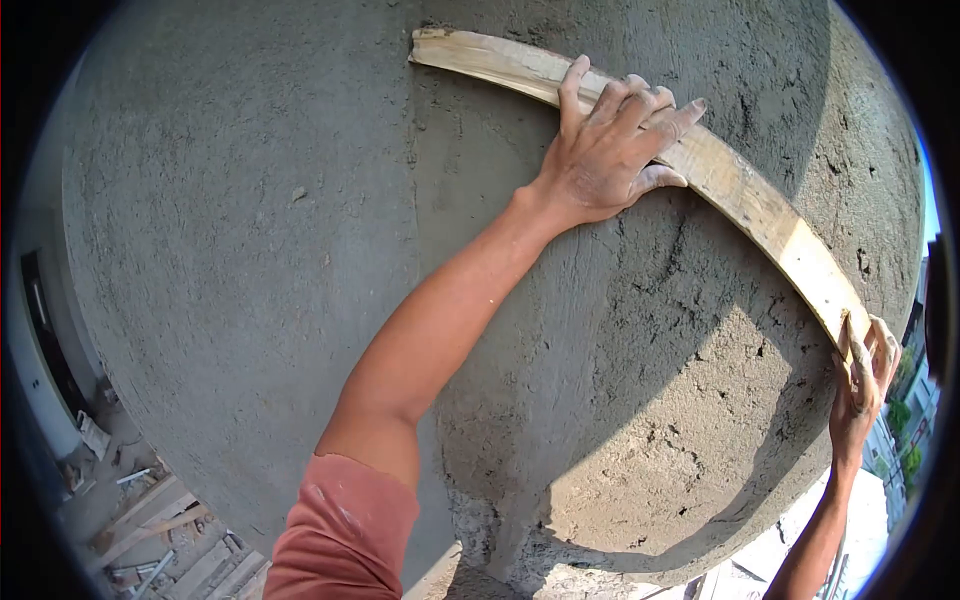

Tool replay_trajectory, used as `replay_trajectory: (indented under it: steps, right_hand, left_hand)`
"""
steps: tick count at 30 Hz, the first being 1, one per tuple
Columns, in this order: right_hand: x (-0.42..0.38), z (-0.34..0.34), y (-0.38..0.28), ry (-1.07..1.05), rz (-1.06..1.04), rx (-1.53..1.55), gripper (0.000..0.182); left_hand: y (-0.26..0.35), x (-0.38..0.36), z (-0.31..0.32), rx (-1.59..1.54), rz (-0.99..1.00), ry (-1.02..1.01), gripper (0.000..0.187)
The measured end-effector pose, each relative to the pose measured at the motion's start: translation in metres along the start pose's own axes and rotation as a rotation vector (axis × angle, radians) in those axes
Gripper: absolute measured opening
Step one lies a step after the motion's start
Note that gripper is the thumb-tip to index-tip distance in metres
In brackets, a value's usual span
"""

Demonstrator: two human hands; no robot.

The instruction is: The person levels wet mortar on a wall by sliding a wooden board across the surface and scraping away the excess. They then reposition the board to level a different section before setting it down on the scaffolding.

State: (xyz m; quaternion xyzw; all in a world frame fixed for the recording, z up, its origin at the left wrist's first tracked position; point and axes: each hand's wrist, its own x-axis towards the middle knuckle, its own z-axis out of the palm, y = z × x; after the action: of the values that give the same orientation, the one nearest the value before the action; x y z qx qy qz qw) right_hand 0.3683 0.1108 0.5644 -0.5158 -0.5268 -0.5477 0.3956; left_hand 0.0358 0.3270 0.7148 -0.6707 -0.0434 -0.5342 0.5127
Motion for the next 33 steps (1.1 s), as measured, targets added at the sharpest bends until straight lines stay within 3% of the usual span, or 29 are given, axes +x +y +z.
replay_trajectory:
  steps: [8,13,16,20,24,33]
  right_hand:
    - [-0.066,-0.013,0.017,-0.025,-0.159,0.061,0.03]
    - [-0.122,-0.023,0.013,-0.169,-0.057,-0.047,0.041]
    - [-0.125,-0.019,0.011,-0.099,-0.053,-0.061,0.044]
    - [-0.09,-0.009,0.0,0.009,0.012,-0.013,0.054]
    - [-0.042,-0.005,-0.029,0.003,0.056,0.052,0.056]
    - [-0.098,-0.015,-0.022,-0.16,0.023,0.006,0.055]
  left_hand:
    - [0.089,-0.066,-0.014,-0.141,-0.163,-0.06,0.063]
    - [0.137,-0.109,-0.03,-0.217,-0.243,-0.149,0.069]
    - [0.123,-0.096,-0.027,-0.198,-0.188,-0.103,0.072]
    - [0.061,-0.04,-0.023,-0.162,-0.094,-0.104,0.077]
    - [0.02,-0.018,-0.018,-0.096,-0.048,-0.124,0.071]
    - [0.084,-0.082,-0.024,-0.16,-0.143,-0.144,0.073]
